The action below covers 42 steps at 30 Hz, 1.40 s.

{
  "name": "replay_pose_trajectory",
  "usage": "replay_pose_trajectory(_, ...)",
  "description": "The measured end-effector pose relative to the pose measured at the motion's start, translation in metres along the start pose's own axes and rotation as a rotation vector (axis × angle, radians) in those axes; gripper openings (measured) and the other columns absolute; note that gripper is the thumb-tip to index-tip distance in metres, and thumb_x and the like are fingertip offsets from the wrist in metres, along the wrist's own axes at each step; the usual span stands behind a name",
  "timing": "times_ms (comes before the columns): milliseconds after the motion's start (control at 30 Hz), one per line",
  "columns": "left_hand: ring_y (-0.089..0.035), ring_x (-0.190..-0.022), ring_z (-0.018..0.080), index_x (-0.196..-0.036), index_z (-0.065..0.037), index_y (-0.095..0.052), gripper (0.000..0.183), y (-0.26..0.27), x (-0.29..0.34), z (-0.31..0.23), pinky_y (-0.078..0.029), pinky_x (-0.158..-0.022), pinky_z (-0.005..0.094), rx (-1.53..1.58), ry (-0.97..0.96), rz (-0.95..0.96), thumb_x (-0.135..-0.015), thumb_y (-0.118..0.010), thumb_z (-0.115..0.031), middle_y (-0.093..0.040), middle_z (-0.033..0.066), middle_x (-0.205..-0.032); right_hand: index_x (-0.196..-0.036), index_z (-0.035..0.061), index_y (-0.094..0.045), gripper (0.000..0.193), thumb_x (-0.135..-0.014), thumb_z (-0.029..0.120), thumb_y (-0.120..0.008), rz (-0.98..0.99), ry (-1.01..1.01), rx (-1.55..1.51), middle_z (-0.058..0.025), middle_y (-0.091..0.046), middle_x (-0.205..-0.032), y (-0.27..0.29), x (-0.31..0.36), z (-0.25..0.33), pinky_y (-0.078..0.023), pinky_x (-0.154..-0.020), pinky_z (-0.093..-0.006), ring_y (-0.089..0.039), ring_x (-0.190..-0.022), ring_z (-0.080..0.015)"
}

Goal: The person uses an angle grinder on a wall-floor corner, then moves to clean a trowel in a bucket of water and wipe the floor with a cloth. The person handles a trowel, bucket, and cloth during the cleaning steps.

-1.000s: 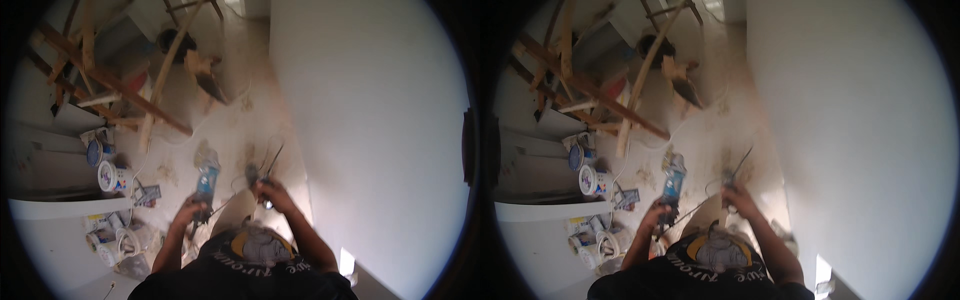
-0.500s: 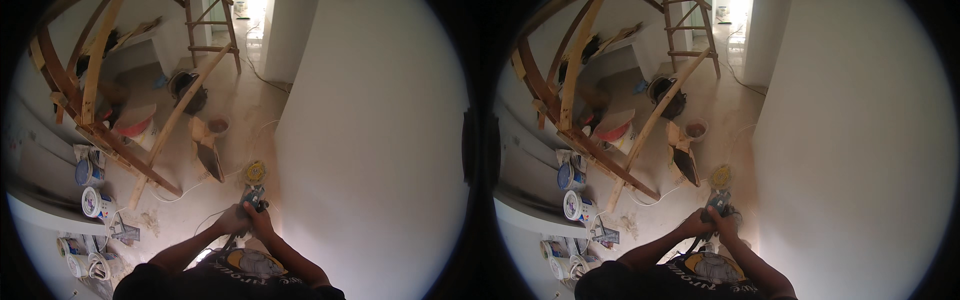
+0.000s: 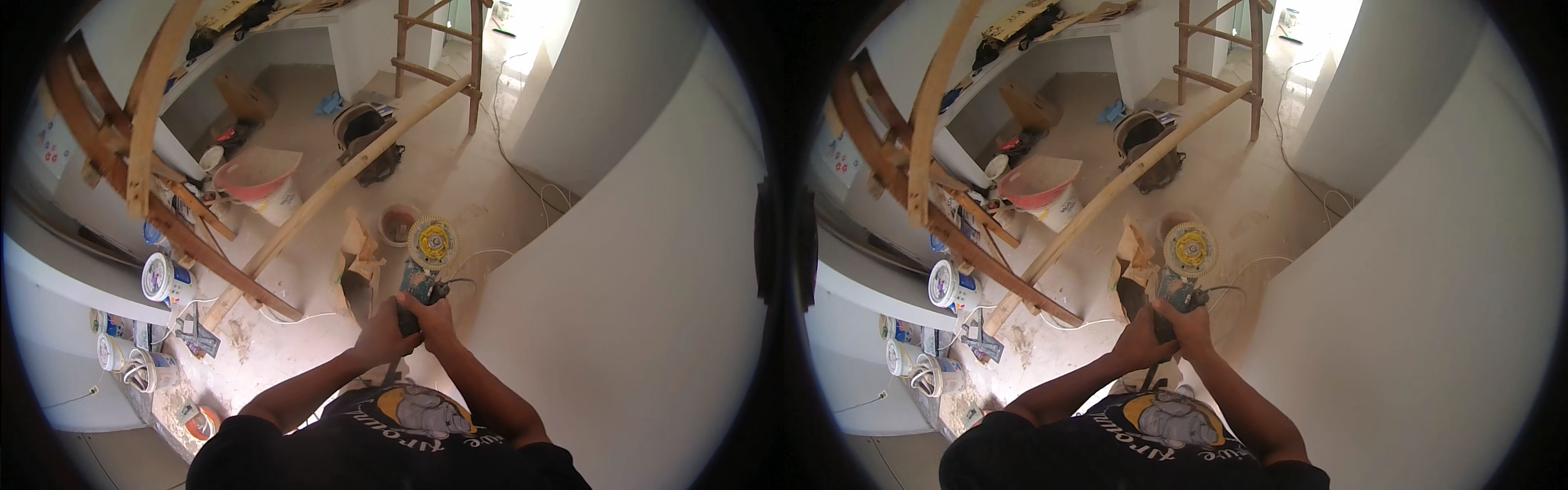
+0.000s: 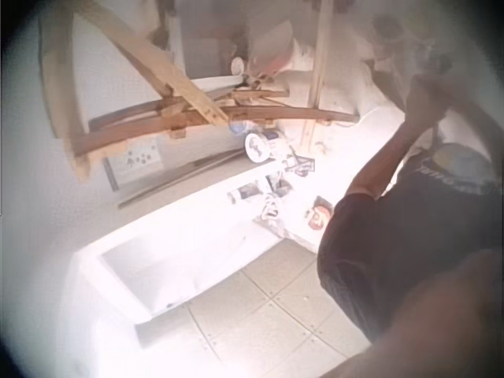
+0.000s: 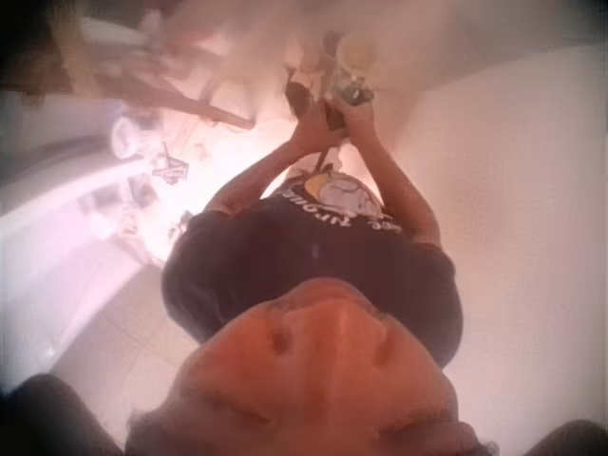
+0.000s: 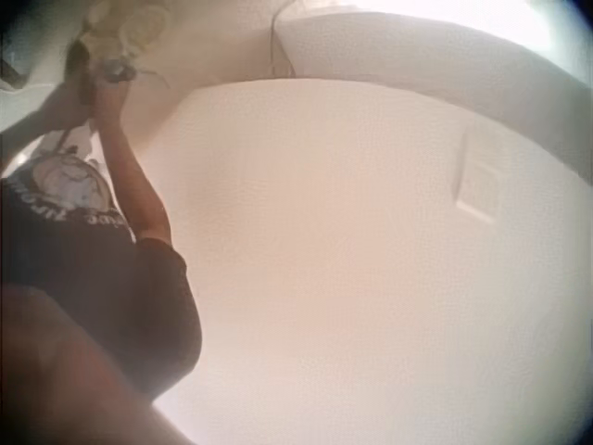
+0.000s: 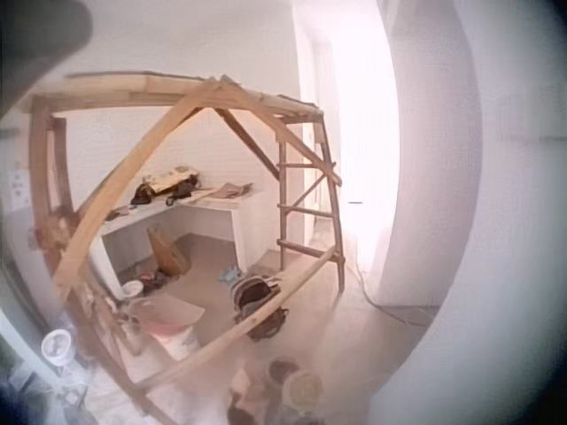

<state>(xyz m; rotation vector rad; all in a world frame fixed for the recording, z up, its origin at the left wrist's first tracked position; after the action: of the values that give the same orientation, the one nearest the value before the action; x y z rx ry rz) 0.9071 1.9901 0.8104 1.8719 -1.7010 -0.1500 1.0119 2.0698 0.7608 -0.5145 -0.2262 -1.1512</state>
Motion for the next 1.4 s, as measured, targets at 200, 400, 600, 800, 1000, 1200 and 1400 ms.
replay_pose_trajectory(200, -0.064, -0.111, 0.0443, -0.137, -0.002, -0.039, 0.082, -0.006, -0.163, -0.018, -0.053, -0.091, 0.0503, -0.074, -0.003, 0.035, -0.077, -0.083, -0.037, -0.056, 0.0277, -0.126, -0.108, -0.0006, -0.070, 0.041, -0.080, 0.023, -0.087, -0.045, 0.052, 0.059, -0.0077, -0.072, -0.101, 0.034, -0.130, 0.066, -0.054, -0.079, -0.0313, -0.067, -0.088, -0.0152)
replay_pose_trajectory(400, -0.062, -0.106, 0.0470, -0.142, 0.004, -0.034, 0.089, -0.014, -0.300, -0.080, -0.052, -0.089, 0.0519, -0.229, -0.251, 0.017, -0.078, -0.082, -0.032, -0.053, 0.0291, -0.126, -0.108, -0.0011, -0.069, 0.038, -0.082, 0.022, -0.086, -0.211, 0.110, -0.040, -0.0080, -0.071, -0.099, 0.090, -0.242, 0.141, -0.055, -0.077, -0.0307, -0.067, -0.085, -0.0150)
replay_pose_trajectory(600, -0.055, -0.121, 0.0476, -0.150, 0.008, -0.028, 0.097, -0.031, -0.416, -0.126, -0.049, -0.100, 0.0488, -0.305, -0.602, 0.052, -0.082, -0.081, -0.037, -0.050, 0.0314, -0.134, -0.105, 0.0034, -0.069, 0.035, -0.082, 0.025, -0.086, -0.366, 0.039, -0.245, -0.0041, -0.069, -0.091, 0.175, -0.370, 0.142, -0.054, -0.071, -0.0314, -0.065, -0.077, -0.0148)
replay_pose_trajectory(800, -0.048, -0.135, 0.0416, -0.148, 0.003, -0.042, 0.086, -0.029, -0.520, -0.069, -0.039, -0.113, 0.0458, -0.169, -0.221, 0.089, -0.086, -0.078, -0.044, -0.049, 0.0268, -0.145, -0.099, 0.0077, -0.065, 0.028, -0.083, 0.022, -0.083, -0.258, -0.093, -0.648, -0.0026, -0.063, -0.080, 0.258, -0.510, 0.150, -0.053, -0.060, -0.0342, -0.062, -0.064, -0.0181)
replay_pose_trajectory(1000, -0.049, -0.134, 0.0408, -0.141, 0.002, -0.052, 0.076, -0.014, -0.543, 0.074, -0.040, -0.112, 0.0455, -0.415, 0.306, 0.065, -0.086, -0.077, -0.043, -0.053, 0.0290, -0.142, -0.094, 0.0089, -0.062, 0.024, -0.083, 0.017, -0.082, -0.485, -0.033, -0.673, -0.0035, -0.062, -0.080, 0.376, -0.583, 0.188, -0.053, -0.055, -0.0348, -0.061, -0.060, -0.0182)
replay_pose_trajectory(1200, -0.068, -0.110, 0.0394, -0.128, 0.009, -0.061, 0.066, -0.030, -0.539, 0.179, -0.055, -0.091, 0.0440, -0.432, 0.478, 0.303, -0.076, -0.085, -0.024, -0.068, 0.0279, -0.121, -0.096, 0.0051, -0.066, 0.029, -0.080, 0.019, -0.085, -0.834, 0.072, -0.501, -0.0037, -0.064, -0.078, 0.501, -0.569, 0.197, -0.054, -0.057, -0.0326, -0.063, -0.061, -0.0160)
replay_pose_trajectory(1400, -0.069, -0.109, 0.0352, -0.118, 0.010, -0.066, 0.058, -0.030, -0.710, 0.212, -0.054, -0.092, 0.0406, -0.778, 0.375, 0.660, -0.074, -0.086, -0.022, -0.070, 0.0266, -0.115, -0.097, 0.0047, -0.066, 0.029, -0.079, 0.018, -0.085, -1.023, 0.079, -0.586, -0.0056, -0.066, -0.078, 0.563, -0.490, 0.170, -0.054, -0.050, -0.0337, -0.065, -0.057, -0.0166)
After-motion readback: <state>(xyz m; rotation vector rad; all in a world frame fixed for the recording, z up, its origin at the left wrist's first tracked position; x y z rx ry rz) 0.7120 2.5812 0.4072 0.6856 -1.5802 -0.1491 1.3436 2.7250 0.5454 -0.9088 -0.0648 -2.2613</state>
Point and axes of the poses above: each hand's wrist, its own x-axis away from the middle knuckle, its own y-axis out of the back of the hand, z = x × y, the point moved 7 cm from there along -x, towards the middle knuckle
